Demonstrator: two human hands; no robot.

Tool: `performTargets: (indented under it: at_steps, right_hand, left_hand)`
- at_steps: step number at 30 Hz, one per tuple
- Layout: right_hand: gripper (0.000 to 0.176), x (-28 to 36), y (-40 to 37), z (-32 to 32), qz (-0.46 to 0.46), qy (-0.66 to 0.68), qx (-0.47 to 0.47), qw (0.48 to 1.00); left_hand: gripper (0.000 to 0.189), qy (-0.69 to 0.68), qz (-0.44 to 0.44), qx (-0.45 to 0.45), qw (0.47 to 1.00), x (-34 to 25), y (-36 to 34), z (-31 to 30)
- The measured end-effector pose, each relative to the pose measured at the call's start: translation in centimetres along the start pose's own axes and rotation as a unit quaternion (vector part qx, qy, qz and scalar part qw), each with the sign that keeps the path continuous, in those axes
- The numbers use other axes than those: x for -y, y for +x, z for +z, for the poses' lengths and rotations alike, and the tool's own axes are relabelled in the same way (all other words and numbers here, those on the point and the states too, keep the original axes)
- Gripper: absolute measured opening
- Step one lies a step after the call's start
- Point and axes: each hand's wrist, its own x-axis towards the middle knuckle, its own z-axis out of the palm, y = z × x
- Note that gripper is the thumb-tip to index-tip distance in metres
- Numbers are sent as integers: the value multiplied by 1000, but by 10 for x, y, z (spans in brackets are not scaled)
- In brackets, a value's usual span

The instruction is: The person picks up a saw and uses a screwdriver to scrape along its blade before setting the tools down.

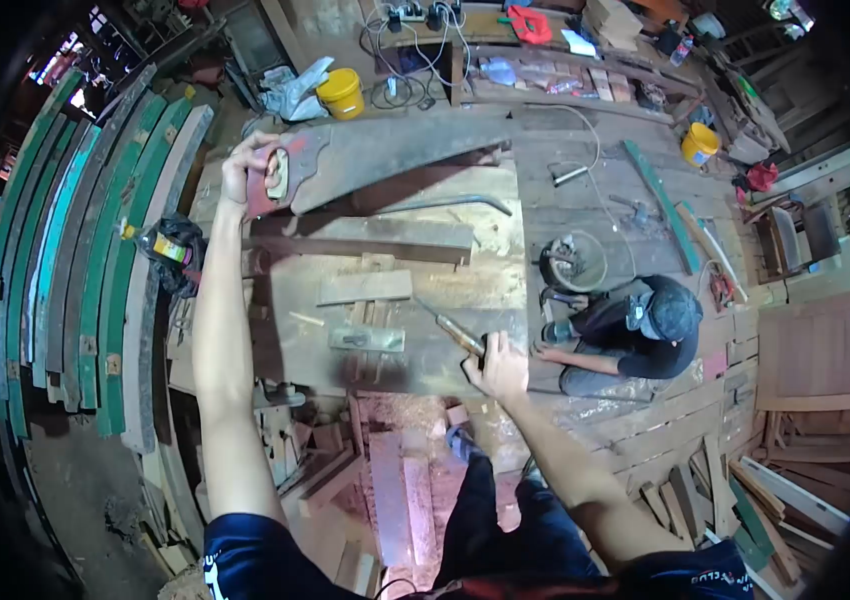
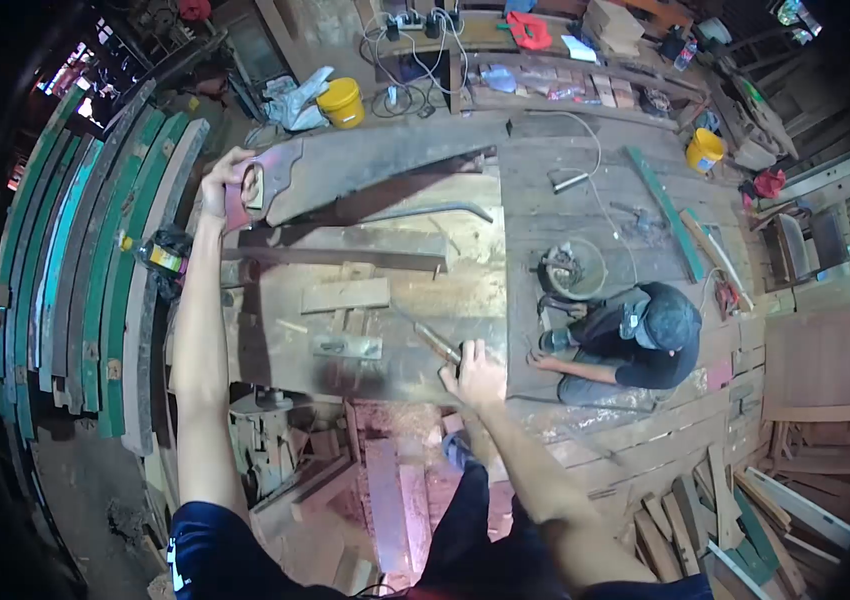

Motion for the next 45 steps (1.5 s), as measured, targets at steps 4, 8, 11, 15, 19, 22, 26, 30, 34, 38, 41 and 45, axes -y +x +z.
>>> performTargets:
  at_steps: [4, 8, 11, 15, 19, 22, 26, 30, 34, 38, 41, 45]
  right_hand:
    - [40, -1, 2, 0, -4, 13, 6, 1000]
    - [47, -2, 2, 0, 18, 7, 51, 999]
    - [50, -2, 6, -2, 21, -5, 66, 998]
    - [47, 2, 5, -6, 15, -5, 46, 999]
    - [43, 4, 3, -4, 9, 13, 31, 999]
    - [42, 5, 3, -3, 6, 10, 29, 1000]
    - [44, 5, 3, -3, 9, -4, 50, 999]
    - [44, 6, 3, -4, 9, -11, 52, 999]
    - [42, 6, 3, -1, 11, -9, 47, 999]
    - [46, 4, 3, -2, 17, -7, 66, 998]
    - [48, 3, 3, -2, 26, 2, 78, 997]
    - [48, 1, 3, -5, 5, -2, 63, 998]
  left_hand:
    - [42, -60, 17, 3, 998, 19, -41, -2]
    - [40, -143, 22, -119, 982, 46, -107, 7]
    - [46, -251, 34, -79, 964, 82, -157, -16]
    - [49, -330, 27, -100, 938, 127, -223, -30]
    - [52, -318, -32, -108, 941, 159, -263, -54]
    - [53, -262, -78, -216, 937, 166, -262, -58]
    - [45, -236, -91, -157, 955, 146, -223, -61]
    - [39, -231, -95, -64, 966, 124, -172, -50]
    - [38, -236, -141, -2, 961, 121, -125, -68]
    - [23, -189, -248, -73, 947, 92, -110, -49]
    - [16, -127, -280, -40, 951, 97, -101, -78]
    - [17, -73, -310, -92, 944, 102, -114, -72]
